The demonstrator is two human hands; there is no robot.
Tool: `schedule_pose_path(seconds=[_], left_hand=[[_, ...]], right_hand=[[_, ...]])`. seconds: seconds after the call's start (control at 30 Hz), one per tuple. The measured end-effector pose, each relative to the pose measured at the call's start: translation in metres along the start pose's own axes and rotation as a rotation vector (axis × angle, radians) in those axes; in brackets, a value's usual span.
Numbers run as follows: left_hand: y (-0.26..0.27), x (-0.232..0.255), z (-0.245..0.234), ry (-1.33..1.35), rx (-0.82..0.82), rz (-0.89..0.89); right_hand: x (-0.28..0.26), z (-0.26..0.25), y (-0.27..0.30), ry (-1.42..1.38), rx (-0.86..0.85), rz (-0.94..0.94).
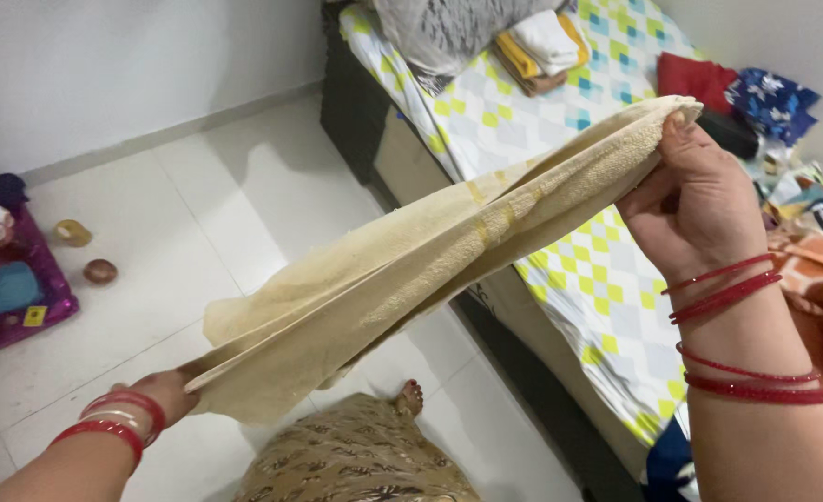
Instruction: The person folds several towels on a bed. They handle a white towel, a yellow and white striped towel, a brown towel, and a beige towel, folding each one neatly and stacking them on the left side of the bed.
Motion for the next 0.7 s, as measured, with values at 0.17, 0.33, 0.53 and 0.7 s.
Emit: schedule_pose_path(seconds=[0.17,0.33,0.53,0.7], left_hand=[[0.0,-0.031,0.0,-0.155,-0.013,-0.032],[-0.004,-0.046,-0.041,-0.081,0.318,-0.068],[0.005,-0.018,-0.128,-0.454,0.821,0.024],[0.049,0.022,-0.196,-0.13,1.124,0.103]], right_hand=[[0.008,-0.069,0.023,0.06,0.102,-0.03],[0.053,-0.154,0.031,0.193,0.447,0.034],[0.066,-0.254,0.071,0.297,0.668,0.018],[0.052,-0.312,0.108,0.437,0.786,-0.279]])
Point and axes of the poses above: each hand's wrist, its own y-axis away from the middle knuckle, its own z-axis out of the palm, x = y × z, the point moved 2 cm from there along -y, towards the middle knuckle, and after that the axes turned 5 degrees about -y, right-handed, at the moved point
